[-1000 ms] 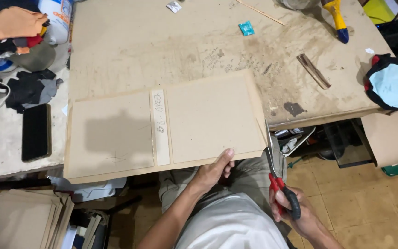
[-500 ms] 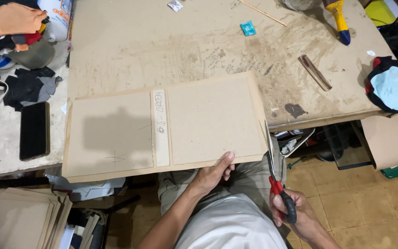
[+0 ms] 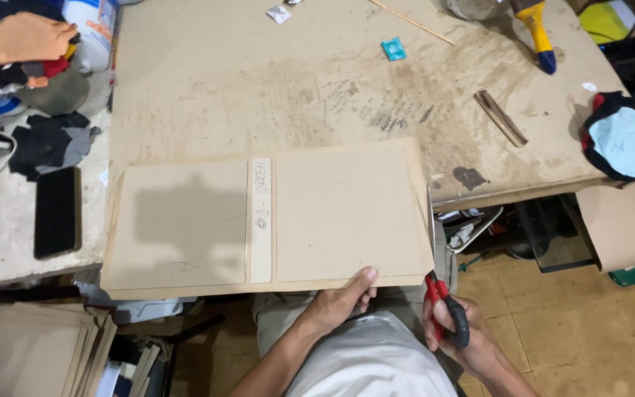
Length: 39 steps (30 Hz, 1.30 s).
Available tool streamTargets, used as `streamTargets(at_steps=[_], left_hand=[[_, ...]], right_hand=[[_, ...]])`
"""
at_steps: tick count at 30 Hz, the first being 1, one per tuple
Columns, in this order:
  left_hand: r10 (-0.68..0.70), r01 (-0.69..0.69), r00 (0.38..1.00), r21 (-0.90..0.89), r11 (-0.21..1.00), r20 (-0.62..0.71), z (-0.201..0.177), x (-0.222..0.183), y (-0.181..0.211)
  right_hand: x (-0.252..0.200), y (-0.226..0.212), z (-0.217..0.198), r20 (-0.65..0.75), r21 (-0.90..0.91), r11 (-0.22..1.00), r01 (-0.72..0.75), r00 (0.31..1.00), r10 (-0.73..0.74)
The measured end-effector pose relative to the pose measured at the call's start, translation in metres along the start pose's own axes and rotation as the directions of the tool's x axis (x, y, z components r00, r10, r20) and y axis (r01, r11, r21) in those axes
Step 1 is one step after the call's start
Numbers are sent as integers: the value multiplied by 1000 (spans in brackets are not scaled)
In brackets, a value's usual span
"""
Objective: The person is assembling a folder by aligning cardboard panels, applying a green adhesive cover, smoothing it out with a hand tool, and trimming the edges with scissors.
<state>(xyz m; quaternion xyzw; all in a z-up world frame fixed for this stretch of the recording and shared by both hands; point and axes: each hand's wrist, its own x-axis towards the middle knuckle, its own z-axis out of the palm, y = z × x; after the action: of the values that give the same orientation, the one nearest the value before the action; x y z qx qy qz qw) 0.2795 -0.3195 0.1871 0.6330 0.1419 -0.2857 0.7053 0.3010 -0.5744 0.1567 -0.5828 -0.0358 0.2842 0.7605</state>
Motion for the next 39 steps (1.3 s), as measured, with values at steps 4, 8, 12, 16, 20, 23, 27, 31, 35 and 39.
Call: streamTargets(at_steps=[4, 8, 12, 16, 20, 23, 27, 31, 35, 39], left_hand=[[-6, 7, 1000, -78, 997, 10, -1, 3, -12], [37, -37, 999, -89, 995, -3, -3, 3, -16], [-47, 46, 998, 34, 998, 37, -4, -12, -5], [-127, 126, 992, 111, 986, 8, 2, -32, 7], [-172, 170, 985, 66, 983, 20, 1, -30, -7], [-127, 123, 991, 73, 990, 45, 0, -30, -10], [-166, 163, 986, 101, 981, 19, 1, -33, -8], [-296, 277, 955, 271, 922, 32, 5, -54, 15], [-275, 264, 961, 202, 943, 29, 6, -54, 5], [-318, 297, 947, 246, 923, 47, 5, -58, 8]], right_hand=[[-4, -2, 5, 20, -25, 1000, -9, 1000, 10], [-6, 14, -9, -33, -38, 998, -58, 998, 57], [-7, 13, -4, -63, -70, 993, -97, 994, 92], [1, -1, 7, -25, 47, 996, -79, 996, 80], [3, 14, 3, -37, 54, 998, -37, 999, 39], [1, 17, 5, -75, 12, 1000, -7, 997, 7], [0, 20, 4, -120, 8, 997, -82, 989, 82], [6, 9, 5, -106, 20, 995, -95, 990, 97], [15, 5, 8, -159, 127, 984, -124, 977, 143], [14, 1, 15, -122, 110, 991, -76, 989, 90]])
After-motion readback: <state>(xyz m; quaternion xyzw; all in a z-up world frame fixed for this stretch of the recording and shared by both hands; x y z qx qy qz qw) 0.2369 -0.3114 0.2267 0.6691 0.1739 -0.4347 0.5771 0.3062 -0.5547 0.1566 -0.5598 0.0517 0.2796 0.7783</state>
